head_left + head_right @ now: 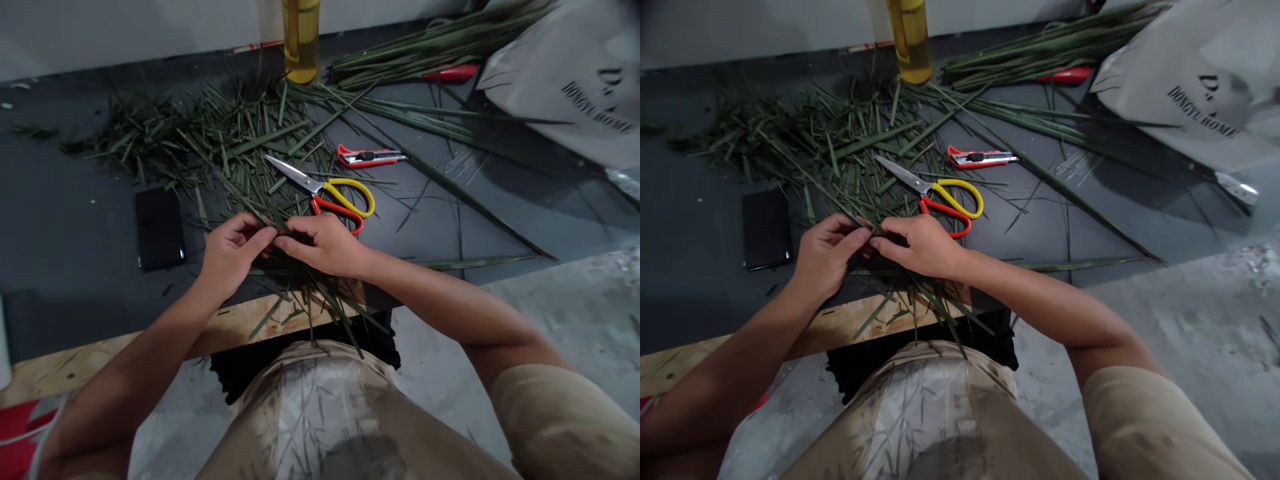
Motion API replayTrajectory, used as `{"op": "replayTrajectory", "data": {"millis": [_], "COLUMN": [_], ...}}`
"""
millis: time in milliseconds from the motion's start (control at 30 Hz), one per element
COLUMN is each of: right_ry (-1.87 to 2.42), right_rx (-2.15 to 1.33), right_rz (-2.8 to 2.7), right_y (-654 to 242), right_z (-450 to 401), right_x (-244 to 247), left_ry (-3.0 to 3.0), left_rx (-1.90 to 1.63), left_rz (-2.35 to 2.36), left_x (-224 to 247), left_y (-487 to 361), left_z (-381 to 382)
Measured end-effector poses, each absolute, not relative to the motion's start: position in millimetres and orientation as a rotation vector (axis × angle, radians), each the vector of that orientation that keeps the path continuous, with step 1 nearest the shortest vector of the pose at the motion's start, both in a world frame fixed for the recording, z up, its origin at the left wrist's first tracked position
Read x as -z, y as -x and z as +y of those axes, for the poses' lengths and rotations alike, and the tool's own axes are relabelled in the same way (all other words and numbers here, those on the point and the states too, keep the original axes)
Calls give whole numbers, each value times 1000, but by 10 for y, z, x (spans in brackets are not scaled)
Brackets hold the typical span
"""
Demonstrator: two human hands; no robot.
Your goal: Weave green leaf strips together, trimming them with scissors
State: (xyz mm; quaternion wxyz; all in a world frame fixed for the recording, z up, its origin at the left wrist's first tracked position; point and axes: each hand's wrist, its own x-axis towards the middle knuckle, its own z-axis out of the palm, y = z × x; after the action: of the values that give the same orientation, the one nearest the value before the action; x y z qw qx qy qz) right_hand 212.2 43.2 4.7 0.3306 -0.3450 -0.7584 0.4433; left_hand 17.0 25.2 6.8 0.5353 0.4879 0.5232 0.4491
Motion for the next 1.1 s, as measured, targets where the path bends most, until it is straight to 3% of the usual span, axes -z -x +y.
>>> {"op": "replayTrajectory", "data": {"millis": [700,1100], "right_ry": [882,924], "right_rx": [-1629,-1356], "right_rz": [-1721,-1867], "right_y": [-2129,-2107], "right_z": [459,415], "right_x": [-93,-77], "left_ry": [-778,-857], "left_rx": [-1019,-988], "left_rz": [1169,1233], "left_x": [-145,-133], "left_y": [-135,-163], "left_z": [362,333]}}
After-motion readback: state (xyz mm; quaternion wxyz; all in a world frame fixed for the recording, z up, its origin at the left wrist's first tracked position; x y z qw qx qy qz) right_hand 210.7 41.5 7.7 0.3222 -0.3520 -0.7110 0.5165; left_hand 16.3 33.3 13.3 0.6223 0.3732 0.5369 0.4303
